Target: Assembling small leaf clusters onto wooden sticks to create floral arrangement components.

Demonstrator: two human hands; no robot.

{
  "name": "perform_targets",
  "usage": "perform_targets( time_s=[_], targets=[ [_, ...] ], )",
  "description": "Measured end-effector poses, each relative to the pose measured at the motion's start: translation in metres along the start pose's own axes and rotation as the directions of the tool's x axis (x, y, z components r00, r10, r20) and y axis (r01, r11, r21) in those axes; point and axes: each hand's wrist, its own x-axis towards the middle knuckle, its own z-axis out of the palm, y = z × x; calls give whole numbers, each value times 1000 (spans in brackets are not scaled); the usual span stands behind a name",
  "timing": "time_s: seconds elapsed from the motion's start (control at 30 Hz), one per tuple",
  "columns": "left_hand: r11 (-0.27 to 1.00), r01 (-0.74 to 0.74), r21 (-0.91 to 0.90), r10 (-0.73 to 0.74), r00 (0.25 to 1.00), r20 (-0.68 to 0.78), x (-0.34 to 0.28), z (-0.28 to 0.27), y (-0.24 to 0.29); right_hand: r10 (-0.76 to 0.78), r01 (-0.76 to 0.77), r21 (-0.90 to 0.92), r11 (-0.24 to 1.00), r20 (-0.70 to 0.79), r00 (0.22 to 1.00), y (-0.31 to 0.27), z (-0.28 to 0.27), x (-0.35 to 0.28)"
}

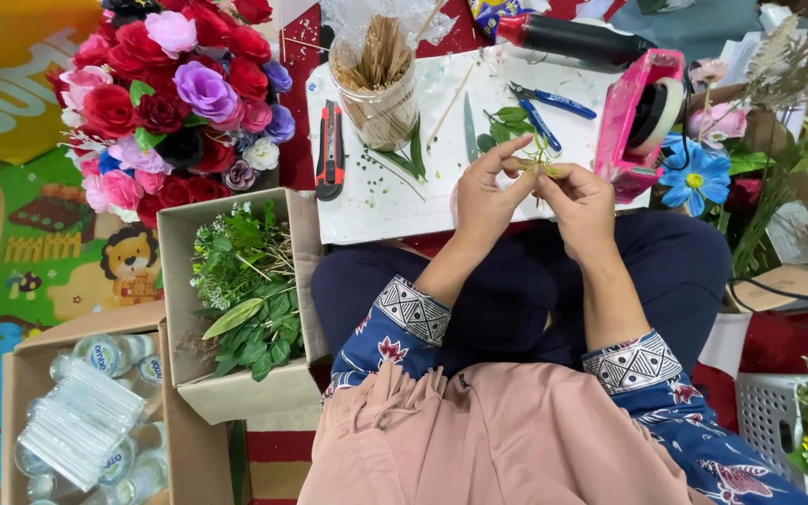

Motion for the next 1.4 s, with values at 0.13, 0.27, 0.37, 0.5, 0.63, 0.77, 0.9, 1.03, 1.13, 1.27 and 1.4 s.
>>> perform_targets(
  time_s=[0.13, 0.27, 0.37, 0.5, 0.63, 0.77, 0.9, 1.03, 1.13, 1.27, 1.4],
  targets=[
    [994, 4, -105, -4, 1000, -4, -1, 8, -9, -15, 15, 14, 1000, -13, 1000, -4, -1, 1],
    [987, 67, -148, -53, 994, 94, 1, 12, -24, -17, 18, 8, 1000, -48, 999, -5, -3, 3],
    [941, 186, -282, -143, 976, 164, -2, 15, -27, -16, 15, -14, 1000, -62, 998, -8, -3, -1],
    [874, 283, -395, -238, 958, 159, -2, 14, -19, -54, 51, -65, 997, -46, 997, -15, 3, -2],
    [866, 274, -419, -236, 962, 140, -1, 12, -20, -60, 58, -97, 994, -13, 998, -21, 2, -1],
    [878, 291, -381, -272, 957, 102, 5, 6, -7, -52, 59, -198, 978, 42, 998, -27, -7, 1],
    [812, 353, -465, -310, 936, 168, 10, 1, -18, -40, 40, -150, 988, 6, 999, -34, -7, 2],
    [782, 405, -474, -360, 914, 188, 7, 2, -16, -17, 18, -62, 998, 18, 1000, -25, -4, 3],
    [773, 440, -456, -410, 896, 169, 6, 3, -15, 48, -47, -3, 999, 65, 997, -30, 0, -2],
    [748, 482, -456, -449, 874, 186, 5, 5, -14, 57, -60, 82, 995, 30, 998, -23, 2, -1],
    [751, 477, -456, -433, 878, 206, 5, 6, -11, -15, 15, -15, 1000, 4, 1000, -16, 1, 0]
  ],
)
